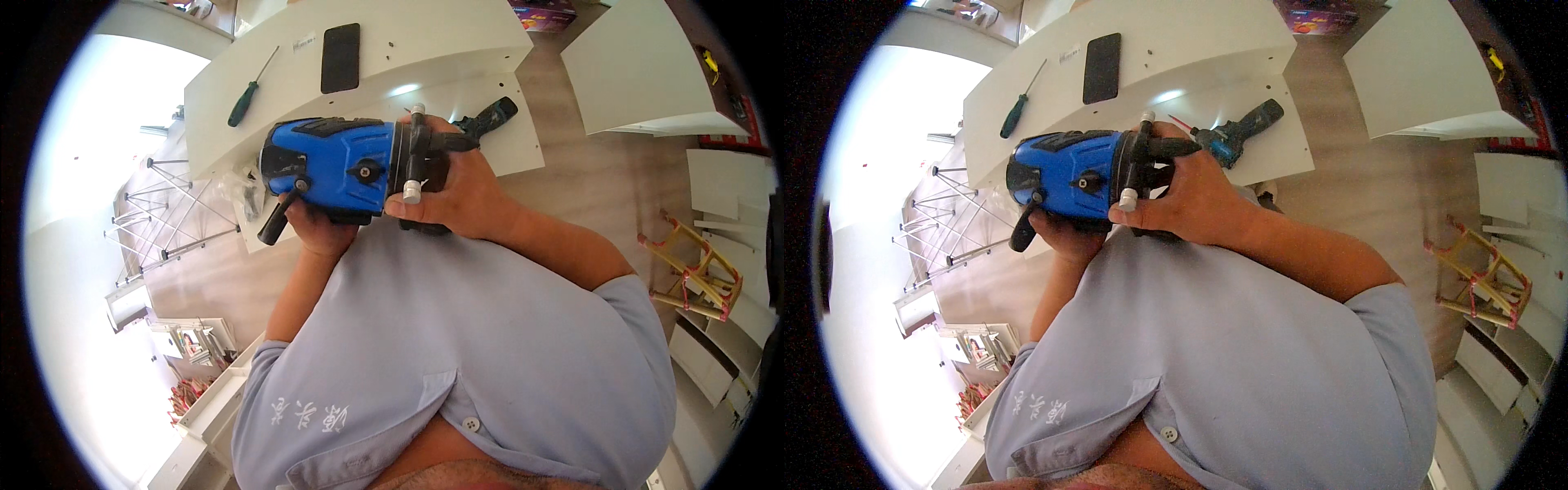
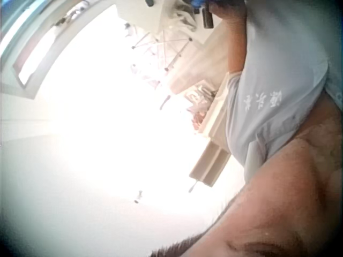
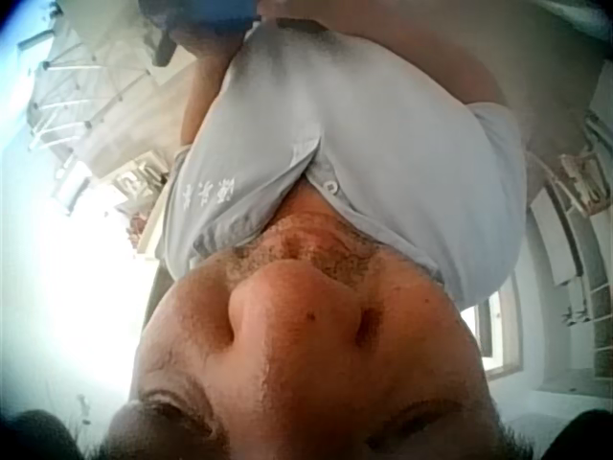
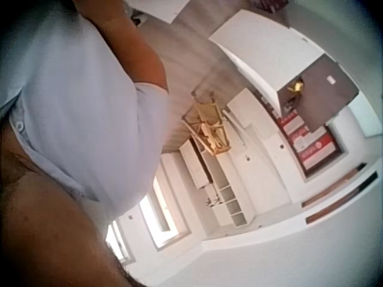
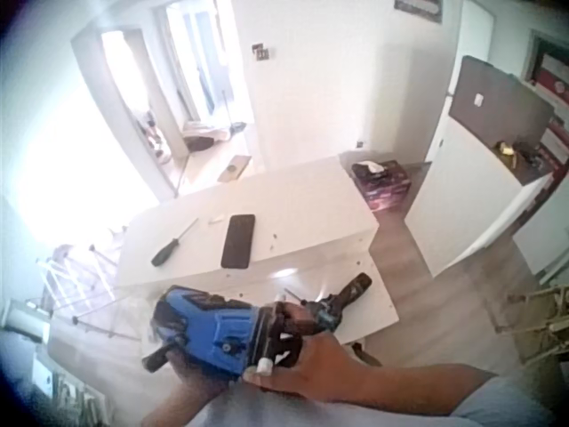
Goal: The person disassembles a blue laser level by using a power drill and a screwdriver to remove screws from the base and then pulling the blue outer shell apart to reveal the internal circuit board, wiring, and motor.
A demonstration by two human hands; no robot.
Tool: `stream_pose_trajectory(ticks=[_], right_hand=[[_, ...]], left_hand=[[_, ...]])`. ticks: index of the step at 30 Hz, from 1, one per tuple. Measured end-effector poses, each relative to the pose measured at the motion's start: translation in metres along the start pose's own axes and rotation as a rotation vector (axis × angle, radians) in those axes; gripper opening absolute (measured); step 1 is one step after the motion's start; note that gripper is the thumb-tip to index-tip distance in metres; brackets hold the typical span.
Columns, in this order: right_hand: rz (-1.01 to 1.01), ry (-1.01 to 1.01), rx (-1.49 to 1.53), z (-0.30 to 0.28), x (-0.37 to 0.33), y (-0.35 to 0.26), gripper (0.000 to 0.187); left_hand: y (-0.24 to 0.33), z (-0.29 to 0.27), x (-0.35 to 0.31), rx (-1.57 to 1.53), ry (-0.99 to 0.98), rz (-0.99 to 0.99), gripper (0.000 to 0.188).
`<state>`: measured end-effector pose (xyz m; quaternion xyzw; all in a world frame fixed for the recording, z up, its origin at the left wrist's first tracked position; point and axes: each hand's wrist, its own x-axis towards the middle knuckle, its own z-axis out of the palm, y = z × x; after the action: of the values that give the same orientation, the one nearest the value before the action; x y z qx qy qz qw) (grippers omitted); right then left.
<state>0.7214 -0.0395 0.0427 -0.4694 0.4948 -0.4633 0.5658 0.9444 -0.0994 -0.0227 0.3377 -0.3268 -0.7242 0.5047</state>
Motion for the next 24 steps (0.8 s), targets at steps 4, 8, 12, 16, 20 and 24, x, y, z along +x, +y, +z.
stream_pose_trajectory(ticks=[4, 8, 12, 16, 20, 24], right_hand=[[-0.008, -0.003, 0.037, 0.002, -0.001, -0.003, 0.101], [-0.047, 0.007, -0.014, 0.001, -0.003, 0.001, 0.101], [-0.027, 0.036, -0.009, 0.004, -0.007, -0.013, 0.102], [-0.078, 0.047, -0.004, 0.002, -0.006, -0.009, 0.102], [-0.095, 0.027, 0.056, 0.003, -0.006, -0.005, 0.105], [-0.028, 0.004, 0.104, 0.003, -0.006, -0.007, 0.108]], left_hand=[[0.000, -0.006, -0.002, 0.003, -0.039, -0.042, 0.111], [0.004, 0.002, -0.002, 0.014, -0.010, -0.051, 0.111], [0.006, 0.007, -0.002, 0.030, -0.040, -0.025, 0.111], [0.006, 0.004, -0.003, 0.003, -0.081, -0.084, 0.115], [0.005, 0.001, -0.005, -0.008, -0.163, -0.031, 0.117], [0.004, -0.006, -0.006, -0.022, -0.167, -0.047, 0.119]])
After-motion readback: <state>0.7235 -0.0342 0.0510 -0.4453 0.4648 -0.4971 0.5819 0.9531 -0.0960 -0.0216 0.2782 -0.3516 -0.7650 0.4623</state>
